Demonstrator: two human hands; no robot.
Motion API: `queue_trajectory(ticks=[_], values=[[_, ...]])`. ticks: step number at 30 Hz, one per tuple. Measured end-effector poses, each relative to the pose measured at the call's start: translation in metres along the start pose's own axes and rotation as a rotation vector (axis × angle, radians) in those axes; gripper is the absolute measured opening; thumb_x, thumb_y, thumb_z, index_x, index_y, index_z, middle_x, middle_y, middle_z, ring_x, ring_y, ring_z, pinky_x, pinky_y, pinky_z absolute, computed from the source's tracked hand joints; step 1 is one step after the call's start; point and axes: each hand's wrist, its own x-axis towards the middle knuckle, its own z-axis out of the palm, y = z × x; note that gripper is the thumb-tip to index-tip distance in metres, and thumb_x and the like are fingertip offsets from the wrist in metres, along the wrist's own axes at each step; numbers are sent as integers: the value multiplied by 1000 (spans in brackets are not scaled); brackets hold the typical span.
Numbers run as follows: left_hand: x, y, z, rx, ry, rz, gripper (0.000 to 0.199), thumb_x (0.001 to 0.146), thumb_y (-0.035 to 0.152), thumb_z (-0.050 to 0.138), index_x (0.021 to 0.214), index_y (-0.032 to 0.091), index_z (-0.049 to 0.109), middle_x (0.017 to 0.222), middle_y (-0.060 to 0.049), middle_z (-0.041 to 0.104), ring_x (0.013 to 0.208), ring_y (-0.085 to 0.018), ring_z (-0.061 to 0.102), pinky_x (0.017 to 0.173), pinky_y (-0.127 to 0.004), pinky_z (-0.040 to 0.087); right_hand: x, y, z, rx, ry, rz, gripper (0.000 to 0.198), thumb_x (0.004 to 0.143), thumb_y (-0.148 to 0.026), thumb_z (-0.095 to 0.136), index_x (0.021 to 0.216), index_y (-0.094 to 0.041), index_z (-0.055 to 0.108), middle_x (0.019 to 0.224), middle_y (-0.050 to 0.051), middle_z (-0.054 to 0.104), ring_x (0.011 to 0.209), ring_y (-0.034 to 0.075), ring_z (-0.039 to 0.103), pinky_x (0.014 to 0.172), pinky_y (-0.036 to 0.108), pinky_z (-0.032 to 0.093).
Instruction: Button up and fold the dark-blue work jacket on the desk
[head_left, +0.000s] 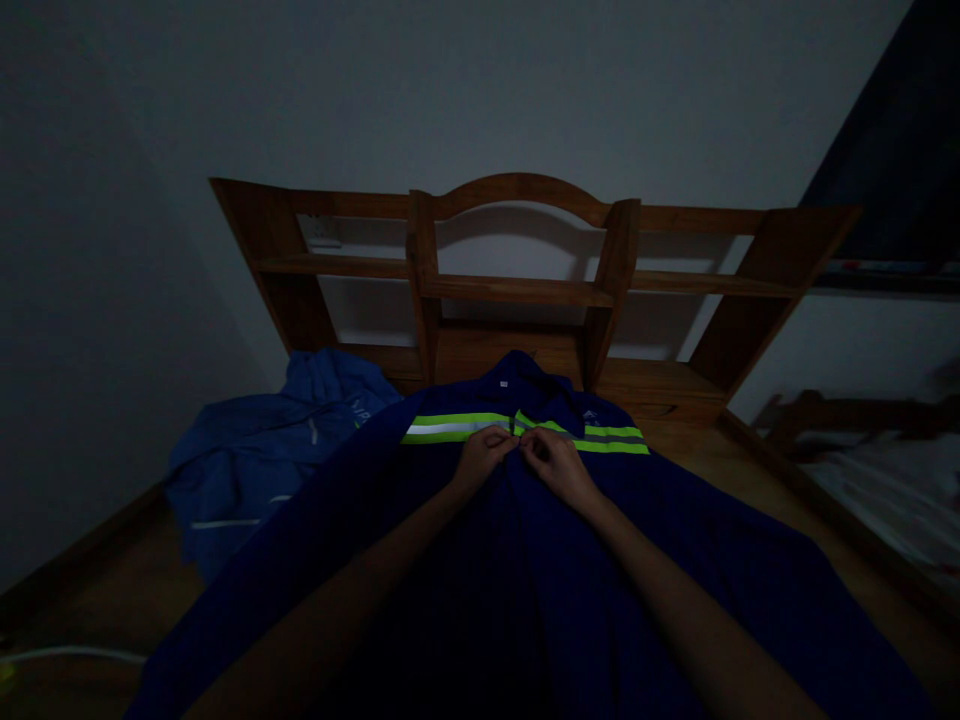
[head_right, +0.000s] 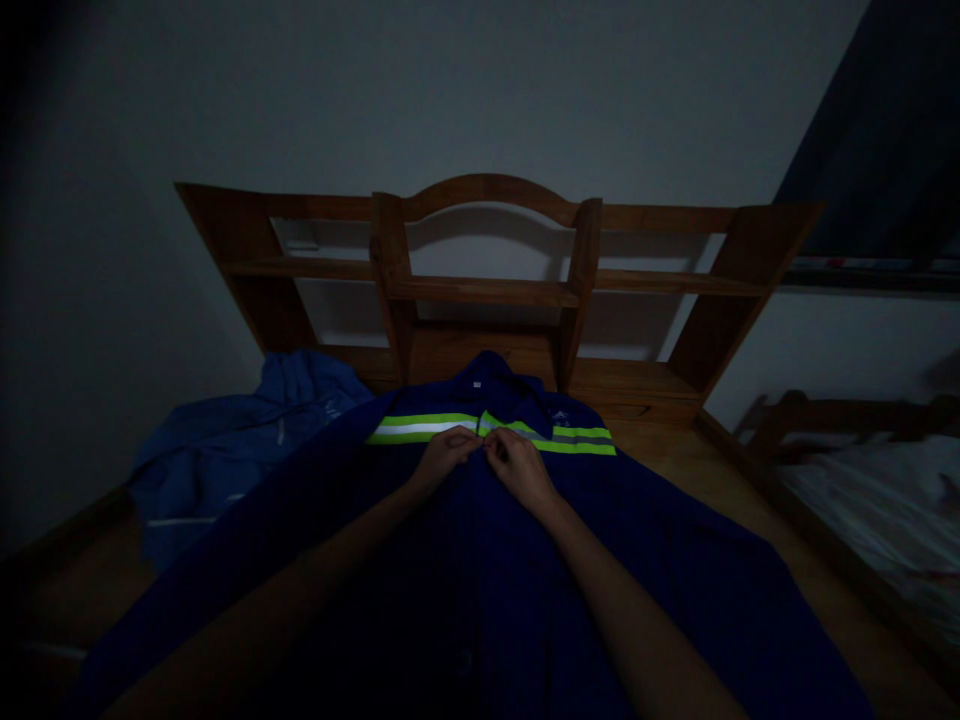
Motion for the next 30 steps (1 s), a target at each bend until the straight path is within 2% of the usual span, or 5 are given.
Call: queue_trajectory(ticks=[7, 14, 25, 30], values=[[1, -5, 0, -12, 0, -7, 31, 72, 41, 60, 84, 13, 55, 63, 0, 54, 55, -9, 46, 51, -19, 32, 0, -3, 0, -8, -4, 14, 13, 88, -27, 44, 91, -18, 53, 83, 0, 57, 74, 10, 52, 68, 23, 37], [0, -3, 1, -74, 32, -54, 25, 67, 30, 61, 83, 12, 51, 60, 1, 52, 50, -7, 42, 48, -17, 29, 0, -1, 1, -17, -5, 15, 12, 88, -26, 45, 90, -18, 53, 84, -1, 57, 75, 10, 52, 70, 22, 37], [0, -3, 1, -42, 28, -27, 22, 68, 25, 57, 85, 14, 49, 60, 2, 52, 48, -6, 39, 46, -16, 26, -1, -2, -1, -10, -26, 39, 12, 88, -27, 45, 91, -18, 53, 81, -1, 56, 72, 9, 52, 67, 22, 36], [0, -4, 1, -52, 32, -3, 23, 66, 22, 57, 86, 13, 49, 61, 2, 54, 50, -6, 42, 49, -17, 29, 0, 0, 0, -5, -19, 37, 11, 87, -26, 46, 92, -18, 52, 81, -1, 57, 73, 10, 52, 68, 22, 37]])
